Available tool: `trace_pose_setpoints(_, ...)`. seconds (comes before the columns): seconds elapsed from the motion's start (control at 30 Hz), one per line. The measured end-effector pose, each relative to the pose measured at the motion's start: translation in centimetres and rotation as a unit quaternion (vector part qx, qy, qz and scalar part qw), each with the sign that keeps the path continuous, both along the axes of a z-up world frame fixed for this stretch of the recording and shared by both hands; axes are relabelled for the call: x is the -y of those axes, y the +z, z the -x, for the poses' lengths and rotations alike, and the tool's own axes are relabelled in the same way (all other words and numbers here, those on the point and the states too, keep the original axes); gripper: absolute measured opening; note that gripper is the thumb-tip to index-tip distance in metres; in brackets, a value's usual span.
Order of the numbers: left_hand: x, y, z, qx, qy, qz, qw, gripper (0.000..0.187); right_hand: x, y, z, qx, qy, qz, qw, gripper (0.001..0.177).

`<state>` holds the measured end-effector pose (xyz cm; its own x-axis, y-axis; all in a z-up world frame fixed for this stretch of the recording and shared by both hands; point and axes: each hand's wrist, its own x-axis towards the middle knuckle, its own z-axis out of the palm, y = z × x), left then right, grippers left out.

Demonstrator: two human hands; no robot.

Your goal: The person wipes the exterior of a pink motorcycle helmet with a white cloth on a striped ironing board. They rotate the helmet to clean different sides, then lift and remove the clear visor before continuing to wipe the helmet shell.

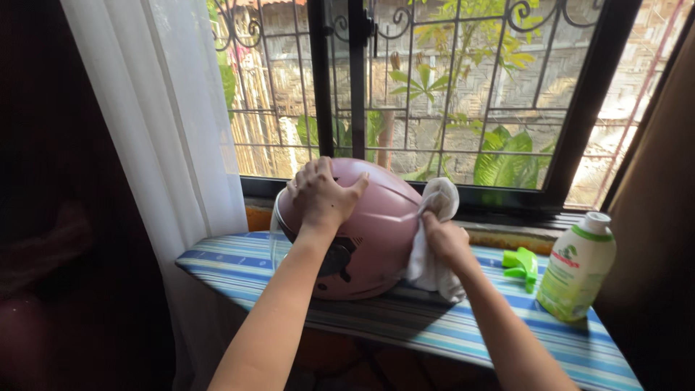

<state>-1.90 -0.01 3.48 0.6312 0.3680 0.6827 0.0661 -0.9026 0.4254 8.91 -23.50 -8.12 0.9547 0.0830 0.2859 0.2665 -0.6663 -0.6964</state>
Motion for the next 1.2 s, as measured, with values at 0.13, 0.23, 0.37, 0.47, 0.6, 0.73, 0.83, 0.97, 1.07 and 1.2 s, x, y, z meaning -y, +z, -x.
trace_pose_setpoints(0.13,0.0,0.0,-0.3,0.028,0.006,-0.011,1.000,0.081,-2.9,-0.2,8.6,0.125,-0.050,0.004,0.991,0.039)
trace_pose_setpoints(0.23,-0.1,-0.3,-0.5,0.032,0.009,-0.013,0.999,0.080,-4.8,-0.6,13.0,0.241,-0.055,0.078,0.966,0.032)
trace_pose_setpoints(0.37,-0.2,-0.5,-0.6,0.038,0.009,-0.014,0.999,0.079,-6.4,-2.3,17.5,0.348,0.007,0.095,0.933,0.053)
trace_pose_setpoints(0.47,-0.4,-0.6,-0.5,0.041,-0.001,-0.014,0.999,0.077,-6.7,-2.6,18.1,0.374,0.002,0.083,0.924,0.059)
trace_pose_setpoints(0.6,-0.8,-0.9,-0.5,0.045,-0.008,-0.021,0.999,0.076,-5.1,-0.9,15.0,0.274,-0.039,0.078,0.958,0.033)
trace_pose_setpoints(0.73,-1.1,-0.9,-0.8,0.060,-0.007,-0.030,0.998,0.079,-3.5,1.7,10.4,0.095,-0.073,0.024,0.992,0.040)
trace_pose_setpoints(0.83,-0.9,-1.0,-1.1,0.061,0.004,-0.030,0.998,0.078,-3.9,1.2,10.8,0.194,-0.066,0.002,0.979,0.034)
trace_pose_setpoints(0.97,-0.7,-1.1,-1.1,0.055,0.004,-0.028,0.998,0.078,-6.2,-2.2,16.6,0.358,0.013,0.092,0.929,0.048)
trace_pose_setpoints(1.07,-0.9,-1.1,-1.0,0.049,-0.001,-0.034,0.998,0.077,-7.9,-3.1,18.7,0.338,0.025,0.032,0.940,0.067)
trace_pose_setpoints(1.2,-1.0,-0.9,-0.7,0.044,-0.009,-0.039,0.998,0.076,-7.0,-2.3,15.2,0.345,-0.059,0.060,0.935,0.040)
